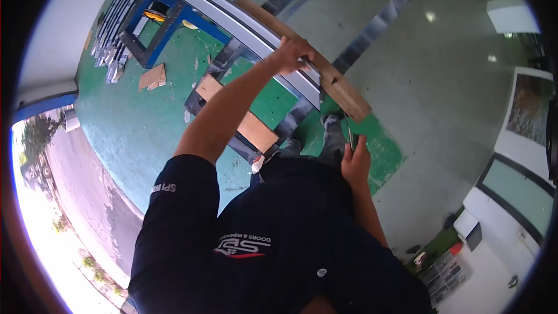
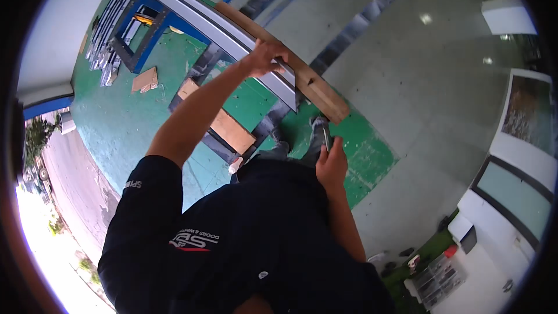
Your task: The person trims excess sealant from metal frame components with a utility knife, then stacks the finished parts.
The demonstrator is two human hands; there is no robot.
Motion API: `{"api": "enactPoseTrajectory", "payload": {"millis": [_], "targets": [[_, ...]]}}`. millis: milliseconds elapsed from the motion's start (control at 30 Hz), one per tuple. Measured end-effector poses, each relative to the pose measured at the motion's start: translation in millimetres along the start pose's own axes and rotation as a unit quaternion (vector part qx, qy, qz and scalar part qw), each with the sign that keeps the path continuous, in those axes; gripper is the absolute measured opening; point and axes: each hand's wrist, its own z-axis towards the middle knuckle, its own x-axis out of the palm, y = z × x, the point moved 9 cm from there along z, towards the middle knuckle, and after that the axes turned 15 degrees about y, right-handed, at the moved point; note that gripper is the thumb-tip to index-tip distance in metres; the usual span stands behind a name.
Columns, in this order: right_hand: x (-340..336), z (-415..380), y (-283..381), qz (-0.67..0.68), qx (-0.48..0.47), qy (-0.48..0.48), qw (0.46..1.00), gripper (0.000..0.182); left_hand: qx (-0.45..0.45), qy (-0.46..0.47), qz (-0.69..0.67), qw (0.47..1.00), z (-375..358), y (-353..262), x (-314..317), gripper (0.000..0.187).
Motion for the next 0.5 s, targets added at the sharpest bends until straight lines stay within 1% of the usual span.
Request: {"api": "enactPoseTrajectory", "payload": {"millis": [33, 100, 133, 200, 233, 267, 333, 367, 467, 500], "targets": [[-12, -2, -3, 0.020, -0.040, -0.050, 0.998, 0.038, 0.005, -0.012, 0.002, 1.000, -4, -2, -3, 0.025], [-20, 2, -31, -0.018, 0.020, -0.055, 0.998, 0.049, 0.017, -0.038, 0.011, 0.999, -9, -6, -5, 0.024], [-28, 10, -24, -0.034, 0.022, -0.068, 0.997, 0.054, 0.024, -0.053, 0.016, 0.998, -14, -10, -5, 0.022], [-49, 31, -11, -0.066, 0.027, -0.096, 0.993, 0.064, -0.011, -0.113, 0.081, 0.990, -29, -24, -6, 0.019], [-59, 61, 4, -0.087, -0.009, -0.109, 0.990, 0.075, -0.023, -0.167, 0.107, 0.980, -40, -29, -13, 0.017], [-54, 78, 6, -0.118, -0.015, -0.071, 0.990, 0.078, -0.022, -0.203, 0.126, 0.971, -46, -35, -3, 0.016], [-44, 107, 6, -0.183, -0.022, 0.002, 0.983, 0.085, -0.053, -0.239, 0.141, 0.959, -54, -41, -1, 0.017], [-35, 122, 1, -0.203, -0.026, 0.049, 0.978, 0.085, -0.053, -0.246, 0.135, 0.958, -57, -45, -1, 0.017], [-25, 151, -13, -0.223, 0.013, 0.160, 0.961, 0.077, -0.073, -0.248, 0.149, 0.954, -60, -48, 3, 0.015], [-34, 153, -6, -0.211, -0.021, 0.108, 0.971, 0.065, -0.078, -0.248, 0.158, 0.953, -62, -50, 4, 0.015]]}}
